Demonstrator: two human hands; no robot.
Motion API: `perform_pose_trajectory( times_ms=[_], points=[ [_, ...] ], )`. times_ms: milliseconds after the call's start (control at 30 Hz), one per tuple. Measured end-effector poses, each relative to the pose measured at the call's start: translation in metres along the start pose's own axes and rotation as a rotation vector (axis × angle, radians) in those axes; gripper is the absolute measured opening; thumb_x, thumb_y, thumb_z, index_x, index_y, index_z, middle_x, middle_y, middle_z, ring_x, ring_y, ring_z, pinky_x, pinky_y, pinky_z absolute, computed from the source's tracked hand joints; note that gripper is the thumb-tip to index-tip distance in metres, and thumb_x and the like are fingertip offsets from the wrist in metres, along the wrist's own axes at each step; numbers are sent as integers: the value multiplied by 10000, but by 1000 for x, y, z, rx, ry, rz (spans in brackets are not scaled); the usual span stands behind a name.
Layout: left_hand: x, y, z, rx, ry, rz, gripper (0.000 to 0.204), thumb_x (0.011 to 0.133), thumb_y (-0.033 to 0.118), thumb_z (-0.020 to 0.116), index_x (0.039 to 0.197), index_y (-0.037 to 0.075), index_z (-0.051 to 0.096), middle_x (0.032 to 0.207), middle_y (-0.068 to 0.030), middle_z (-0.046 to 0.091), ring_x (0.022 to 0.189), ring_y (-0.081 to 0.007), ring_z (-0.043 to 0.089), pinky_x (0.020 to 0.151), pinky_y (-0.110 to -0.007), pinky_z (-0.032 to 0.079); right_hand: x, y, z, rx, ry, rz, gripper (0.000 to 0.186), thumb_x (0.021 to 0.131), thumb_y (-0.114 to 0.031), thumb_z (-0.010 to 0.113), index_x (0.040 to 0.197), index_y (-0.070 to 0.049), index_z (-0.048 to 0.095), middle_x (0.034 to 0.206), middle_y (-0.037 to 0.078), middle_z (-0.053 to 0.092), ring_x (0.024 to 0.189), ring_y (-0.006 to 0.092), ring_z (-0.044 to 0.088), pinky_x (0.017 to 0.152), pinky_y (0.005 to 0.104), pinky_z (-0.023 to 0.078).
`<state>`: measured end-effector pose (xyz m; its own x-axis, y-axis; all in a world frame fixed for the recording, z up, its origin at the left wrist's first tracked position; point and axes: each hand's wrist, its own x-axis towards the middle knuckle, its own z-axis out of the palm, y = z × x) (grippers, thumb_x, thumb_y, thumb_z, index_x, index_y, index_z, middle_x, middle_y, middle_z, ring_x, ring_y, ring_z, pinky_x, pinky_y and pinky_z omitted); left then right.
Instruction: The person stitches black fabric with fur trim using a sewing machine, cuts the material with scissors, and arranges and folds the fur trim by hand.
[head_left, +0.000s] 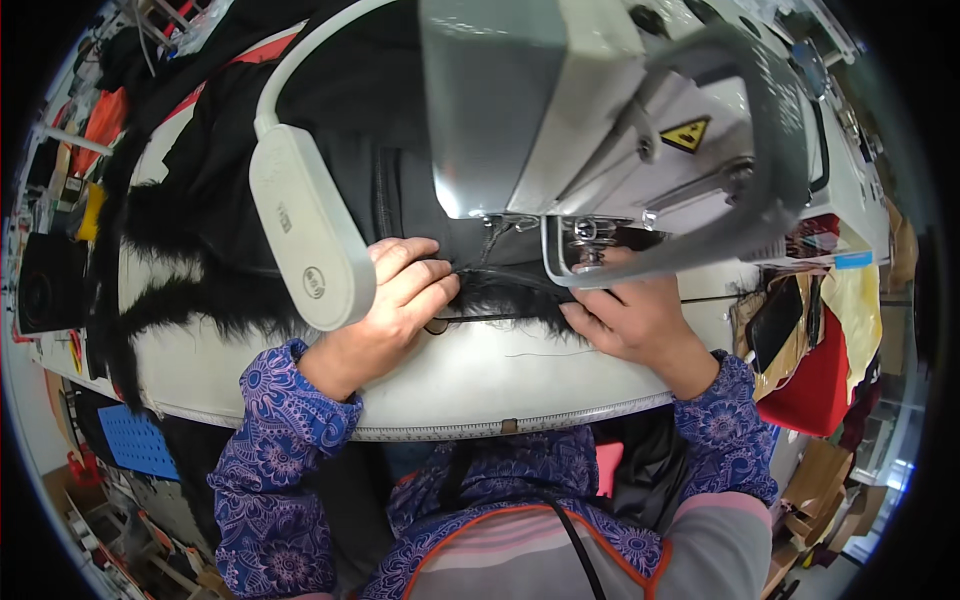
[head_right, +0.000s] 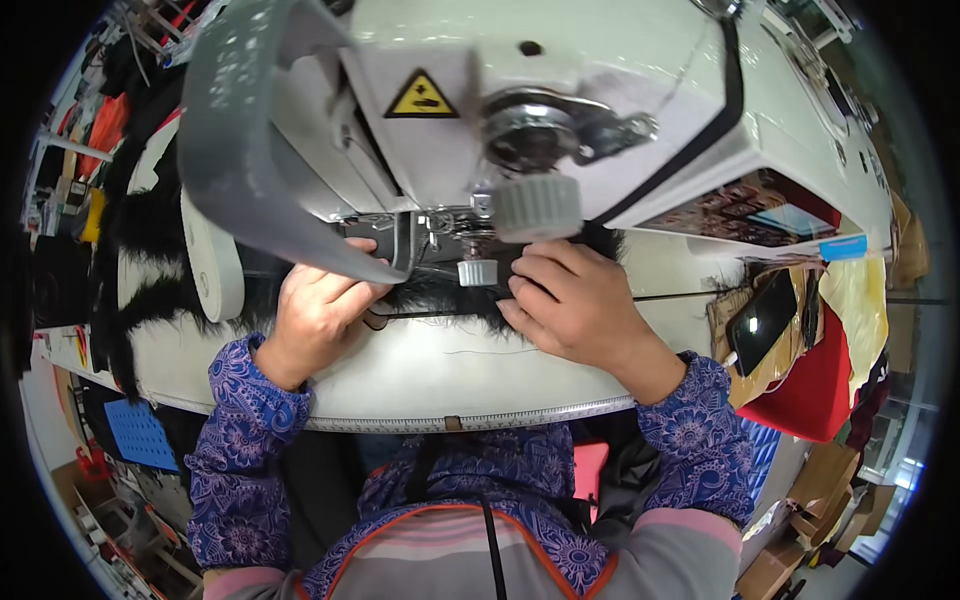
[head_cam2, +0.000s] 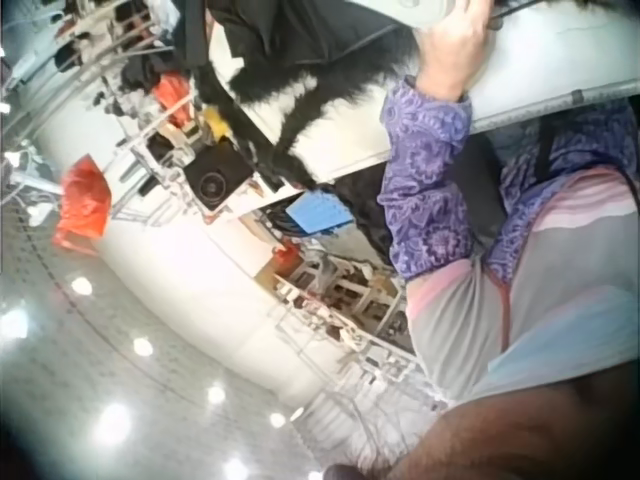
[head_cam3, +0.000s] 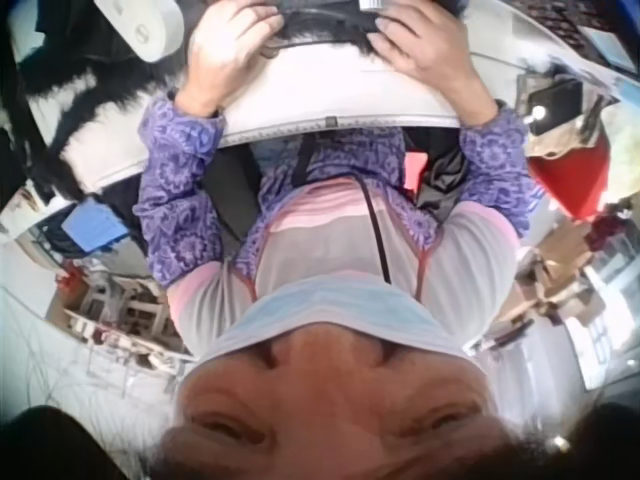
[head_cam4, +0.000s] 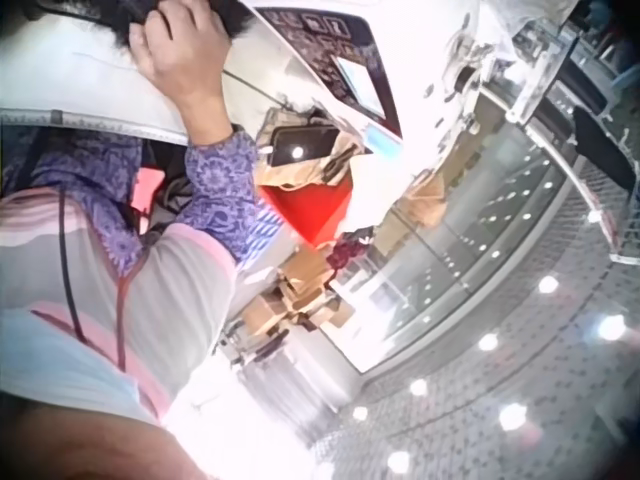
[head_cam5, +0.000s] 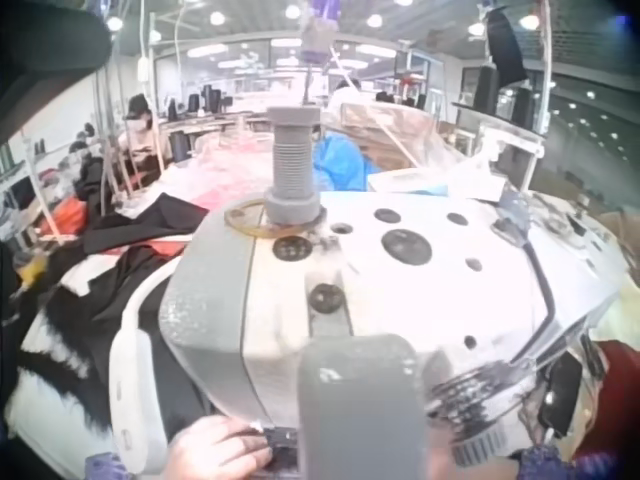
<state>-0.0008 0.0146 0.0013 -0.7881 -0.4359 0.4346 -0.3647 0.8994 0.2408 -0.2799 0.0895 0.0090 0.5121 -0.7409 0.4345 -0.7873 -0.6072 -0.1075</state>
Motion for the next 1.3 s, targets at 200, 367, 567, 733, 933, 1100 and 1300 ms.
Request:
perform_pose_trajectory(
  times_ms=[200, 367, 567, 733, 933, 1100, 1300],
  points=[
    [18, 11, 5, 110, 56, 152, 419, 708, 65, 588, 1123, 44, 640, 1055, -71, 636, 1082, -268, 585, 957, -390, 479, -6, -3, -7, -19, 3, -42, 197, 692, -138, 725, 820, -34, 618, 935, 80, 623, 939, 254, 619, 731, 333, 550],
    [25, 17, 17, 64, -149, -10, 490, 705, 142, 646, 1184, 45, 624, 1256, -94, 600, 1183, -282, 555, 1007, -420, 448, -15, -9, -6, 30, -74, -66, 206, 733, -134, 675, 901, -38, 605, 721, 36, 512, 671, 185, 559, 585, 301, 481],
    [24, 17, 10, 47, -146, 38, 510, 694, 180, 698, 1178, 39, 619, 1237, -109, 594, 1182, -294, 547, 1016, -425, 436, -13, -13, -26, 109, -177, -88, 211, 777, -157, 654, 958, -53, 626, 855, 65, 563, 809, 235, 589, 694, 342, 503],
    [19, 40, 23, -101, -87, 141, 562, 651, 267, 747, 1149, 34, 632, 1217, -105, 588, 1142, -274, 550, 1003, -430, 441, 6, -5, -21, 237, -117, 36, 324, 843, -217, 628, 1116, -42, 612, 1104, 128, 614, 1018, 298, 596, 846, 391, 503],
    [21, 46, 19, -162, -197, 113, 561, 690, 346, 747, 1118, 2, 633, 1187, -123, 593, 1149, -279, 544, 1007, -427, 437, 32, 17, -16, 54, -521, 511, 365, 916, -301, 538, 1196, -77, 611, 1192, 137, 621, 1026, 292, 614, 836, 391, 505],
    [16, 51, 23, -182, -106, 115, 507, 701, 310, 740, 1101, 16, 638, 1188, -117, 591, 1165, -265, 547, 1003, -432, 448, 14, 19, -17, 123, -169, 197, 334, 861, -285, 638, 1112, -64, 642, 1097, 123, 658, 1030, 297, 622, 846, 400, 509],
    [2, 44, 14, -90, 95, 216, 301, 671, 187, 747, 929, 50, 669, 1066, -105, 638, 1055, -278, 619, 940, -439, 495, -6, -7, -26, 193, -113, 4, 342, 744, -242, 746, 982, -17, 647, 1087, 113, 645, 1088, 283, 599, 977, 428, 474]
  ],
)
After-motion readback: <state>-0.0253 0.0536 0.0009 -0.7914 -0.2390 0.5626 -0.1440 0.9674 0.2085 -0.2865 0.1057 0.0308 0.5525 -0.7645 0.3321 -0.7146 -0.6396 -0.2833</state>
